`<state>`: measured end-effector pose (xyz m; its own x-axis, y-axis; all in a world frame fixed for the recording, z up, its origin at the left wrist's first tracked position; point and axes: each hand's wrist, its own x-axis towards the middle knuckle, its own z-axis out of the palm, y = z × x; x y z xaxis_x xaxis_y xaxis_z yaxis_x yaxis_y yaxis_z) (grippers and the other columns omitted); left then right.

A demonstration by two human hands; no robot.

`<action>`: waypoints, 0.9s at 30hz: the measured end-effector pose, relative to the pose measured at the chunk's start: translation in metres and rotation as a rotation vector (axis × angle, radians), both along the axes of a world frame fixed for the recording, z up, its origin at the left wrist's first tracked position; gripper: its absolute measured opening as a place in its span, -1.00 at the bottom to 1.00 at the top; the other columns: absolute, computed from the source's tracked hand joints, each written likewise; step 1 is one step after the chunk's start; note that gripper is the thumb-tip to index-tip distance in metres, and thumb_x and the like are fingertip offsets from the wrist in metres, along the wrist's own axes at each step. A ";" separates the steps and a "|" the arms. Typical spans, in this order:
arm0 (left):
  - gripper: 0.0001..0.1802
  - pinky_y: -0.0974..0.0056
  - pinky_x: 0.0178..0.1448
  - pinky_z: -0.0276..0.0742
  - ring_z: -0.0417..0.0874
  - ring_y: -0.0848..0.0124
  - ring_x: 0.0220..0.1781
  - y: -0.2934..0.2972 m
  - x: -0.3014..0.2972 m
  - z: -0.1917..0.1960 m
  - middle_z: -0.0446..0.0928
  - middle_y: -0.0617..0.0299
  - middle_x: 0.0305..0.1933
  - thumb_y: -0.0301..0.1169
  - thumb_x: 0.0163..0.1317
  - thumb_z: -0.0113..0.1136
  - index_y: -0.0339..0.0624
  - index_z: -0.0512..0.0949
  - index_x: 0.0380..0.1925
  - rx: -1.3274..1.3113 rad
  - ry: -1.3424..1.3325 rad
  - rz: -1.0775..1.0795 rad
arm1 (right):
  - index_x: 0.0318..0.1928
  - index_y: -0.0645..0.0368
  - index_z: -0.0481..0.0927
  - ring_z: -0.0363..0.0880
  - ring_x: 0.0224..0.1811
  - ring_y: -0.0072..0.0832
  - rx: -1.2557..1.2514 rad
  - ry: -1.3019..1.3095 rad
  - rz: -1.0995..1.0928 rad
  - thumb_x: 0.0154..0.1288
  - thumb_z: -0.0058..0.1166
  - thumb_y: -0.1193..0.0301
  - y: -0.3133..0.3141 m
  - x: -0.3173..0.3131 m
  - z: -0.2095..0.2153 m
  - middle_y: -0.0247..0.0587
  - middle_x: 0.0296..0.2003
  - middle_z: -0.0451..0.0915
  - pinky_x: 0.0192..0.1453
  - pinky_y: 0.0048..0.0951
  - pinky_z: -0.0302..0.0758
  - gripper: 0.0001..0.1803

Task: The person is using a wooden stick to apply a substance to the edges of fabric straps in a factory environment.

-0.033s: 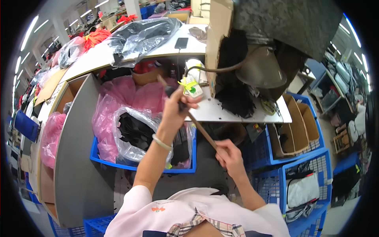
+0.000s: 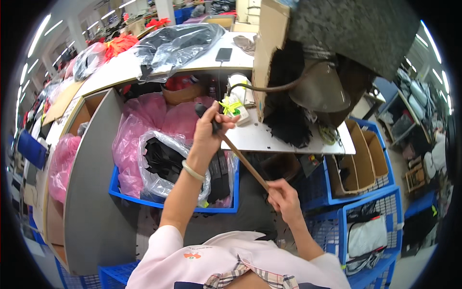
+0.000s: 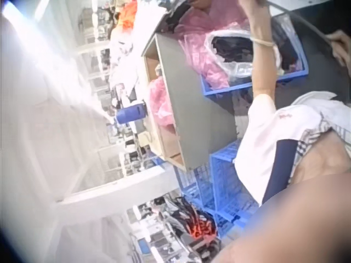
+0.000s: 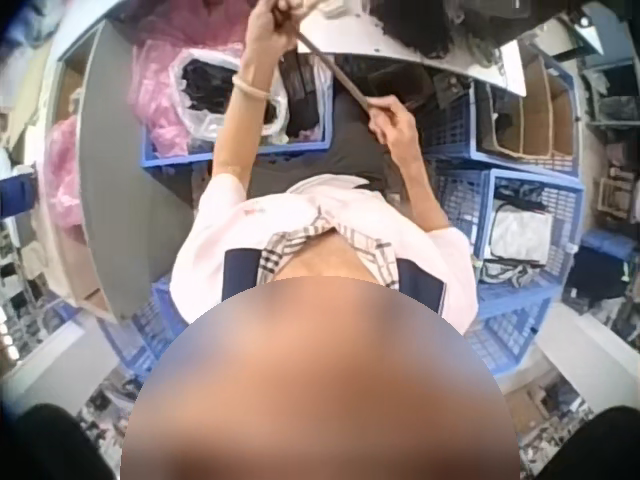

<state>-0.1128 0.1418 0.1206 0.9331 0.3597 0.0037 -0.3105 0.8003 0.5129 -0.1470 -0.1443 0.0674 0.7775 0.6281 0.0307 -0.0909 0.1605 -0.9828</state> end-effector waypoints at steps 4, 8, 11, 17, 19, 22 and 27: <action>-0.52 0.06 0.13 0.54 0.44 0.34 -0.80 -0.012 0.009 0.003 0.49 -0.01 -0.68 -0.18 0.30 0.09 -0.15 0.32 -0.76 -0.035 -0.062 0.101 | -0.09 0.20 0.48 0.19 -0.65 -0.73 0.090 0.266 -0.061 0.32 0.01 0.49 -0.008 -0.014 -0.019 -0.42 -0.64 0.29 -0.65 -0.72 0.05 -0.83; -0.55 0.06 0.12 0.53 0.39 0.38 -0.83 -0.015 0.003 0.008 0.51 0.00 -0.67 -0.25 0.31 0.07 -0.16 0.33 -0.76 0.055 -0.157 0.123 | -0.07 0.18 0.46 0.14 -0.69 -0.73 0.219 0.392 0.009 0.34 -0.02 0.47 0.033 -0.017 -0.014 -0.38 -0.64 0.31 -0.66 -0.70 0.04 -0.83; -0.59 0.08 0.12 0.54 0.37 0.41 -0.85 -0.005 -0.002 0.016 0.50 0.00 -0.67 -0.35 0.28 0.05 -0.16 0.32 -0.76 0.146 -0.146 0.063 | -0.07 0.17 0.45 0.10 -0.71 -0.74 0.245 0.439 0.048 0.35 -0.03 0.46 0.047 -0.018 -0.009 -0.37 -0.65 0.30 -0.67 -0.69 0.03 -0.83; -0.59 -0.03 0.14 0.48 0.52 0.31 -0.73 -0.070 -0.022 0.022 0.51 0.06 -0.67 -0.37 0.28 0.00 -0.13 0.31 -0.78 0.238 -0.014 -0.151 | -0.13 0.08 0.41 0.06 -0.74 -0.72 0.324 0.481 0.092 0.35 -0.04 0.41 0.074 0.012 0.041 -0.47 -0.68 0.17 -0.68 -0.64 -0.03 -0.89; -0.61 0.02 0.11 0.53 0.56 0.27 -0.67 -0.034 -0.027 0.029 0.51 0.00 -0.67 -0.35 0.28 -0.01 -0.13 0.30 -0.75 0.184 0.018 -0.071 | -0.16 0.23 0.47 0.13 -0.72 -0.73 0.056 0.119 0.033 0.31 -0.03 0.50 0.049 0.011 0.036 -0.46 -0.67 0.26 -0.68 -0.64 0.00 -0.88; -0.59 0.04 0.16 0.49 0.55 0.30 -0.68 0.007 -0.014 0.024 0.51 0.03 -0.67 -0.37 0.28 -0.08 -0.11 0.30 -0.79 0.132 -0.028 -0.191 | -0.13 0.25 0.50 0.19 -0.68 -0.74 -0.076 -0.101 0.037 0.30 -0.02 0.53 0.015 0.018 0.017 -0.44 -0.64 0.32 -0.66 -0.67 0.03 -0.85; -0.58 0.04 0.17 0.48 0.60 0.21 -0.62 -0.040 -0.016 0.019 0.53 -0.03 -0.61 -0.36 0.31 -0.04 -0.22 0.35 -0.76 0.226 -0.036 -0.280 | -0.08 0.23 0.47 0.21 -0.63 -0.76 0.097 0.053 -0.046 0.34 -0.03 0.49 0.059 0.007 0.027 -0.47 -0.63 0.30 -0.63 -0.71 0.05 -0.83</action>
<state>-0.1288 0.1018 0.1399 0.9932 0.0763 0.0882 -0.1160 0.7245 0.6794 -0.1404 -0.0858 0.0949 0.8078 0.5876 0.0480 -0.1322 0.2598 -0.9566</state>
